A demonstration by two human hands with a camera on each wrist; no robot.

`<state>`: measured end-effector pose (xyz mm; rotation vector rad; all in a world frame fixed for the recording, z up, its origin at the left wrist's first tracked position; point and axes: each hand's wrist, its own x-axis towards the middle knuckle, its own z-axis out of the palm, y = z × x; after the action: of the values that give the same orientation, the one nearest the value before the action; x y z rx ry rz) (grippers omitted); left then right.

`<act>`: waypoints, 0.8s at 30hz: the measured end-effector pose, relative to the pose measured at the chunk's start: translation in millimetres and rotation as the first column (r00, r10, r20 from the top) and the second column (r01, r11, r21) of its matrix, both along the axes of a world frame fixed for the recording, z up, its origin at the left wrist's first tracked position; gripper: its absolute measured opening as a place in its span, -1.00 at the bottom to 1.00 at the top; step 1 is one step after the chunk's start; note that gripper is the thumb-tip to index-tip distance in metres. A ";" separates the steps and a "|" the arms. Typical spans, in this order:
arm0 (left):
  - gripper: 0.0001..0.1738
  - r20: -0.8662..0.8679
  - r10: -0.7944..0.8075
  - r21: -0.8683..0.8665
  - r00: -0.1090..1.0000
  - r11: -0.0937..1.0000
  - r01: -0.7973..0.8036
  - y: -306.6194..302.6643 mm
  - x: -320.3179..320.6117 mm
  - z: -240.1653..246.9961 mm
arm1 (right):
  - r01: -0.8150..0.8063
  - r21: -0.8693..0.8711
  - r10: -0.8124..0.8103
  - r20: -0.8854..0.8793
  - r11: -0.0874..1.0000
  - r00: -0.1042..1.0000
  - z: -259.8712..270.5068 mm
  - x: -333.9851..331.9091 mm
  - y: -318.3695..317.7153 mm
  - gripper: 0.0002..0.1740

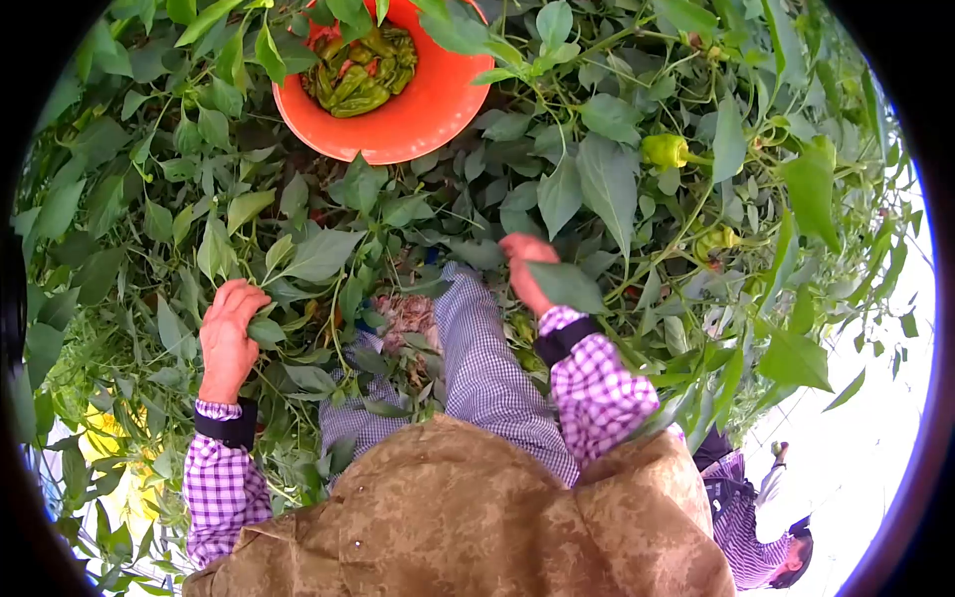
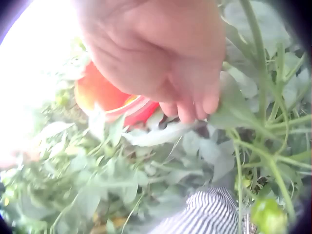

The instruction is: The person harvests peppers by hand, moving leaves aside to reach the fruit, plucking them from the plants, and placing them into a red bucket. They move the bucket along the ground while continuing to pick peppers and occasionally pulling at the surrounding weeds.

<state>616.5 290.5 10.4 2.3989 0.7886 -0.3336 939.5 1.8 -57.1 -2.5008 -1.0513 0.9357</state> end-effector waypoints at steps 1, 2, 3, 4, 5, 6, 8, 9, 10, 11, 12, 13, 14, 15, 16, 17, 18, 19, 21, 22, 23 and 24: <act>-0.47 -0.006 0.004 0.001 1.000 1.000 -0.004 0.6 0.0 -0.4 | 0.129 0.038 -0.128 -0.031 0.991 0.991 -46.3 30.9 -33.3 -0.71; -0.47 -0.018 0.004 0.002 1.000 1.000 -0.003 1.2 0.8 0.1 | 0.153 -0.096 -0.149 0.050 0.984 0.988 -4.5 38.2 3.4 -0.74; -0.46 -0.010 0.010 0.000 1.000 1.000 -0.010 1.2 2.1 1.4 | 0.089 -0.179 -0.083 0.039 0.980 0.996 -29.7 63.3 -21.4 -0.75; -0.46 0.000 0.015 -0.006 1.000 1.000 -0.015 0.6 2.6 1.4 | 0.050 -0.208 -0.038 0.059 0.977 0.997 -25.2 69.8 -21.7 -0.76; -0.46 -0.008 0.015 -0.011 1.000 1.000 -0.015 -0.1 2.3 -0.7 | 0.136 -0.192 -0.142 -0.016 0.972 0.990 -26.9 71.9 -20.8 -0.77; -0.46 0.008 0.011 -0.005 1.000 1.000 -0.011 -0.5 2.2 -2.4 | 0.222 -0.187 -0.242 -0.095 0.957 0.966 -27.9 71.8 -19.9 -0.78; -0.46 0.018 0.006 -0.004 1.000 1.000 -0.005 -0.3 1.3 -3.7 | 0.317 -0.102 -0.333 -0.255 0.943 0.908 -23.9 52.4 -2.4 -0.80; -0.46 0.020 0.008 -0.005 1.000 1.000 -0.008 -0.4 2.0 -3.1 | 0.421 -0.020 -0.391 -0.408 0.907 0.825 -21.0 40.0 10.6 -0.81; -0.47 0.021 0.012 -0.003 1.000 1.000 -0.012 -0.3 2.5 -2.3 | 0.388 -0.115 -0.394 -0.468 0.914 0.791 -16.0 27.0 21.0 -0.81; -0.47 0.016 0.012 -0.006 1.000 1.000 -0.012 -0.2 4.0 -1.6 | 0.273 -0.194 -0.334 -0.489 0.942 0.806 -25.3 14.8 17.8 -0.79; -0.47 0.013 0.013 -0.003 1.000 1.000 -0.013 -0.3 3.1 -1.4 | 0.151 -0.264 -0.271 -0.512 0.953 0.815 -39.3 2.6 9.2 -0.78; -0.46 0.017 0.010 -0.005 1.000 1.000 -0.010 -0.2 2.7 -2.1 | -0.103 -0.357 -0.074 -0.449 0.928 0.890 -51.4 -10.2 -3.2 -0.73; -0.46 0.023 0.011 -0.004 1.000 1.000 -0.011 -0.1 2.6 -3.0 | -0.336 -0.456 0.146 -0.403 0.824 0.903 -67.9 -22.1 -17.7 -0.68; -0.46 0.019 0.019 0.000 1.000 1.000 -0.019 0.2 3.8 -2.6 | -0.463 -0.520 0.282 -0.391 0.718 0.876 -87.4 -31.3 -33.9 -0.69; -0.45 -0.006 0.002 0.004 1.000 1.000 -0.002 0.2 5.0 -0.7 | -0.461 -0.565 0.290 -0.369 0.684 0.883 -108.6 -38.7 -55.3 -0.70; -0.44 -0.033 -0.011 0.008 0.999 1.000 0.012 0.2 6.0 -0.2 | -0.446 -0.600 0.286 -0.348 0.664 0.893 -130.4 -43.3 -74.5 -0.71; -0.44 -0.043 -0.001 0.008 0.999 1.000 0.001 0.0 6.1 -0.3 | -0.406 -0.627 0.258 -0.316 0.665 0.913 -152.6 -45.2 -94.3 -0.72; -0.44 -0.050 -0.018 0.015 0.999 1.000 0.019 -0.1 5.8 -0.9 | -0.360 -0.645 0.228 -0.282 0.674 0.932 -175.3 -45.7 -115.3 -0.73; -0.43 -0.076 -0.042 0.012 0.996 0.999 0.043 0.4 9.8 1.2 | -0.305 -0.632 0.198 -0.236 0.713 0.951 -229.1 -37.3 -167.3 -0.74; -0.43 -0.084 -0.044 0.008 0.996 0.999 0.045 0.4 11.3 0.8 | -0.286 -0.551 0.166 -0.258 0.784 0.952 -235.4 -31.9 -169.2 -0.75; -0.43 -0.075 -0.052 0.016 0.996 0.998 0.054 0.1 12.4 0.1 | -0.466 -0.602 0.470 -0.166 0.648 0.867 -218.9 -27.0 -150.8 -0.78; -0.43 -0.067 -0.061 0.024 0.996 0.998 0.063 -0.1 13.1 0.0 | -0.121 -0.616 0.048 -0.133 0.778 0.990 -249.3 -36.2 -170.7 -0.77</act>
<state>629.6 290.4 10.5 2.4511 0.7534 -0.4318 903.3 -168.9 -306.4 -2.8711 -0.9285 1.6651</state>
